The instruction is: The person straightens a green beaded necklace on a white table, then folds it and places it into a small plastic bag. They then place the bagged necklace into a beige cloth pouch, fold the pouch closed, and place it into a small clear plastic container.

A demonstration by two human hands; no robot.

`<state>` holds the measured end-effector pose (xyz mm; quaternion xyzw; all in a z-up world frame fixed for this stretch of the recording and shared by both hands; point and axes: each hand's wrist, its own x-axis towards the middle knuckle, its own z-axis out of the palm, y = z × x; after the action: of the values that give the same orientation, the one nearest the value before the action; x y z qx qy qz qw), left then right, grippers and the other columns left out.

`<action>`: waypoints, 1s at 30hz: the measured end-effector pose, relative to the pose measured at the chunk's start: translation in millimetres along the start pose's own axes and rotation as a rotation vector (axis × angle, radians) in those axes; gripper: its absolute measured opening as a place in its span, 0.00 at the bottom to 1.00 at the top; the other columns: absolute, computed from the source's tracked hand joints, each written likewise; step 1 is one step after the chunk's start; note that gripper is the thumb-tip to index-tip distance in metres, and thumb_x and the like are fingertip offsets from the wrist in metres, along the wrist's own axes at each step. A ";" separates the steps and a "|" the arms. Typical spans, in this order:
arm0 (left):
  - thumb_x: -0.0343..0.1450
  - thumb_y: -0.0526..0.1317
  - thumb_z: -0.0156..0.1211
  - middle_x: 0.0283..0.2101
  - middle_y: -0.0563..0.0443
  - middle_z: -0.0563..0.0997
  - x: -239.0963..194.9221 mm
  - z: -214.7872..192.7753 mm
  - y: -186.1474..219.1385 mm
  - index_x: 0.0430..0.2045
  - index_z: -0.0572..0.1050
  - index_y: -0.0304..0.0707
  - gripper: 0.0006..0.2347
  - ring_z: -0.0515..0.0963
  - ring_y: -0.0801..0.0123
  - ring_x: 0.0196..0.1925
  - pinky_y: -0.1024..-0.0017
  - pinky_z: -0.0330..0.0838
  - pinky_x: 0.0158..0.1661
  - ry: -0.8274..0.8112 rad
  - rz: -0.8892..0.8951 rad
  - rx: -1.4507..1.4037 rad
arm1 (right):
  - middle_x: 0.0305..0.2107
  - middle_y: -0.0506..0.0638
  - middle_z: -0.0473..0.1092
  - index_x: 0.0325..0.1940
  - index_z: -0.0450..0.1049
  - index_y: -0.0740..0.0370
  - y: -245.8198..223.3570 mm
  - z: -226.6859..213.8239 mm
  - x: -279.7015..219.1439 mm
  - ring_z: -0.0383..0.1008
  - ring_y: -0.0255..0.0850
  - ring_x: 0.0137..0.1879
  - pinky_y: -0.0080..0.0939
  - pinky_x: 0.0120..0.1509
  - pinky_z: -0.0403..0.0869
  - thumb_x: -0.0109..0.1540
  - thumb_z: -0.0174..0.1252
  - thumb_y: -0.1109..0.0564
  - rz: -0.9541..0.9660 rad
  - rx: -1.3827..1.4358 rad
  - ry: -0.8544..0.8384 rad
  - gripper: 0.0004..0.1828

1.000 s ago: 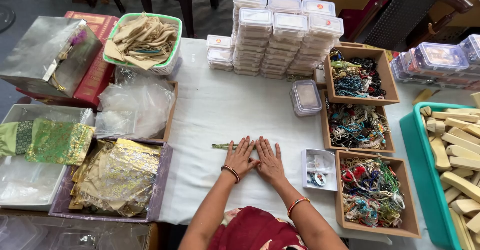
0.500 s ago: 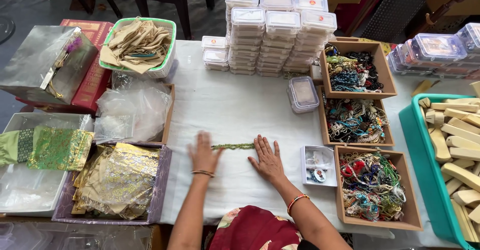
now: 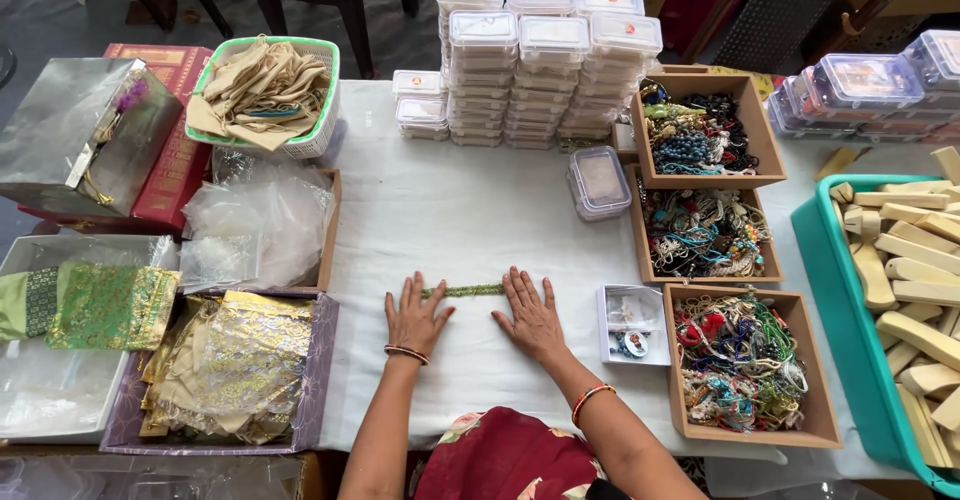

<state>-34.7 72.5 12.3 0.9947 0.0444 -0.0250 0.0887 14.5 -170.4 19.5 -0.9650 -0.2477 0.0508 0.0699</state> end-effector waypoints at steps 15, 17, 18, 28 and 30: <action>0.70 0.40 0.62 0.54 0.55 0.79 28.0 18.7 41.6 0.32 0.78 0.44 0.03 0.76 0.68 0.59 0.49 0.60 0.65 0.460 0.218 0.035 | 0.77 0.46 0.40 0.80 0.43 0.52 1.1 3.5 -1.4 0.37 0.38 0.81 0.57 0.81 0.29 0.68 0.36 0.30 -0.017 -0.035 0.077 0.42; 0.71 0.40 0.61 0.53 0.55 0.79 26.6 14.4 33.5 0.34 0.78 0.44 0.04 0.77 0.68 0.58 0.48 0.60 0.66 0.438 0.209 0.051 | 0.77 0.46 0.40 0.80 0.43 0.52 0.9 2.8 -1.8 0.37 0.39 0.81 0.58 0.81 0.30 0.68 0.36 0.30 -0.021 -0.048 0.075 0.42; 0.72 0.40 0.59 0.51 0.55 0.79 26.1 11.9 29.3 0.36 0.78 0.44 0.04 0.77 0.68 0.57 0.48 0.60 0.66 0.419 0.198 0.066 | 0.78 0.46 0.40 0.81 0.43 0.53 0.6 2.4 -1.8 0.37 0.39 0.82 0.58 0.81 0.30 0.68 0.35 0.30 -0.028 -0.064 0.073 0.42; 0.75 0.46 0.55 0.61 0.53 0.73 26.3 21.3 5.5 0.48 0.74 0.47 0.10 0.71 0.65 0.65 0.46 0.54 0.70 0.277 -0.101 -0.008 | 0.77 0.46 0.39 0.80 0.42 0.52 2.6 2.5 -3.1 0.35 0.38 0.81 0.57 0.81 0.29 0.68 0.36 0.30 -0.017 -0.021 0.085 0.42; 0.76 0.54 0.49 0.72 0.50 0.60 26.2 37.8 -6.6 0.65 0.62 0.45 0.24 0.59 0.63 0.73 0.46 0.46 0.70 0.199 -0.069 -0.113 | 0.77 0.52 0.38 0.80 0.43 0.59 2.3 2.5 -4.3 0.35 0.44 0.81 0.57 0.81 0.30 0.68 0.36 0.30 -0.067 0.097 0.369 0.44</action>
<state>-10.9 74.5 -27.5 0.9836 0.0884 0.0734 0.1389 11.5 -174.1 16.9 -0.9447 -0.2597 -0.1175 0.1621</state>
